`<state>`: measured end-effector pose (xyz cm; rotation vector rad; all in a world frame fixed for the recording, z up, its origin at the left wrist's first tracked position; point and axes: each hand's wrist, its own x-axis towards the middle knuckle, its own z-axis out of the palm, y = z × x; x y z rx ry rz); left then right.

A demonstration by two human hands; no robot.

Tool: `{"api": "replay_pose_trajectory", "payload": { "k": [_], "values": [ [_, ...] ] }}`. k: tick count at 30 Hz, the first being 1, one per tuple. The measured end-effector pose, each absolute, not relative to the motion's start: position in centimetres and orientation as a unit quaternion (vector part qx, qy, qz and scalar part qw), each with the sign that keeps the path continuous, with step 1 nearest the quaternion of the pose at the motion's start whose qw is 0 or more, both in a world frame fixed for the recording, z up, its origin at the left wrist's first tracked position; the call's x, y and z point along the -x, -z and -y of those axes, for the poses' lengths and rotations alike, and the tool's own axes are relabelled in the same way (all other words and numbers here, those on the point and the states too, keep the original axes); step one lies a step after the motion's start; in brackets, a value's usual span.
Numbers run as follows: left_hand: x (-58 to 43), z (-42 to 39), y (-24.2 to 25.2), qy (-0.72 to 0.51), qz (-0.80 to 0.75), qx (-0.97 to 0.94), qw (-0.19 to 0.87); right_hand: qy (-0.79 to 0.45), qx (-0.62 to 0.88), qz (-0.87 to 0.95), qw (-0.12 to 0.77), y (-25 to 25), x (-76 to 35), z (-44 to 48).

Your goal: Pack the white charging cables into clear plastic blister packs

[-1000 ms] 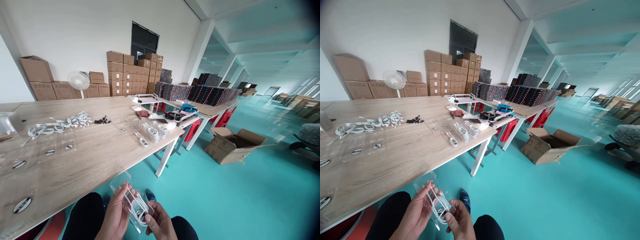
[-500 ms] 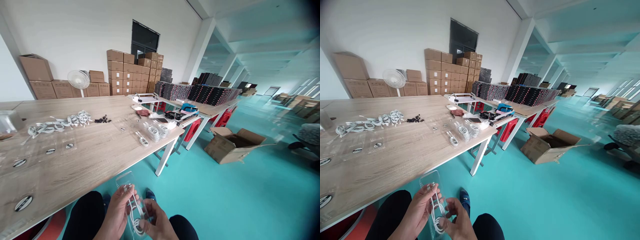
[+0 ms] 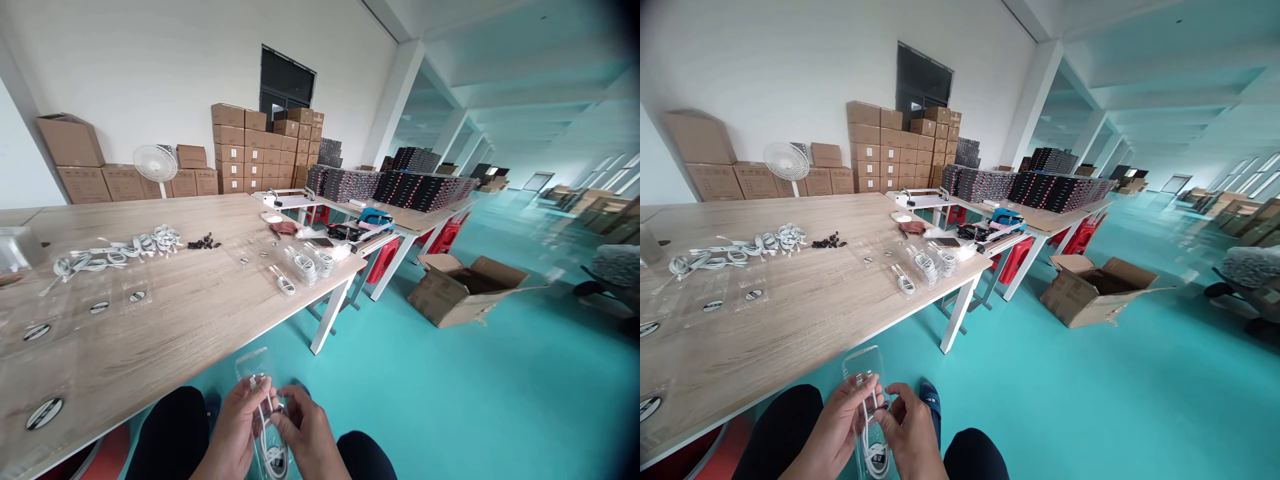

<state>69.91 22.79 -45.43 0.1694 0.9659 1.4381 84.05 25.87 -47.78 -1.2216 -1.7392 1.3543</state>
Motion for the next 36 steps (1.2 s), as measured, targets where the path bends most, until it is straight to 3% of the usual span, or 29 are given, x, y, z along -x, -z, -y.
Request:
{"api": "replay_pose_trajectory", "payload": {
  "k": [5,8,15,26,32,36],
  "values": [
    [-68.9,-23.8,44.0,-0.646,-0.423,-0.054,0.633,-0.671,0.376,0.558,0.312,49.5,-83.9,-25.0],
    [-68.4,-23.9,43.5,-0.627,-0.422,-0.060,0.652,-0.706,0.366,0.522,0.307,49.5,-83.8,-24.4],
    [-68.0,-23.1,44.9,-0.611,-0.337,-0.111,0.708,-0.724,0.364,0.470,0.351,49.0,-84.2,-24.3],
    [-68.7,-23.0,46.1,-0.637,-0.317,-0.179,0.680,-0.696,0.395,0.451,0.396,48.8,-83.7,-24.0],
    [-71.0,-23.0,46.4,-0.713,-0.351,-0.126,0.594,-0.691,0.398,0.392,0.458,49.5,-83.4,-24.7],
    [-70.0,-26.4,43.2,-0.750,-0.373,-0.096,0.538,-0.660,0.436,0.344,0.506,51.4,-85.0,-25.9]
  ]
}}
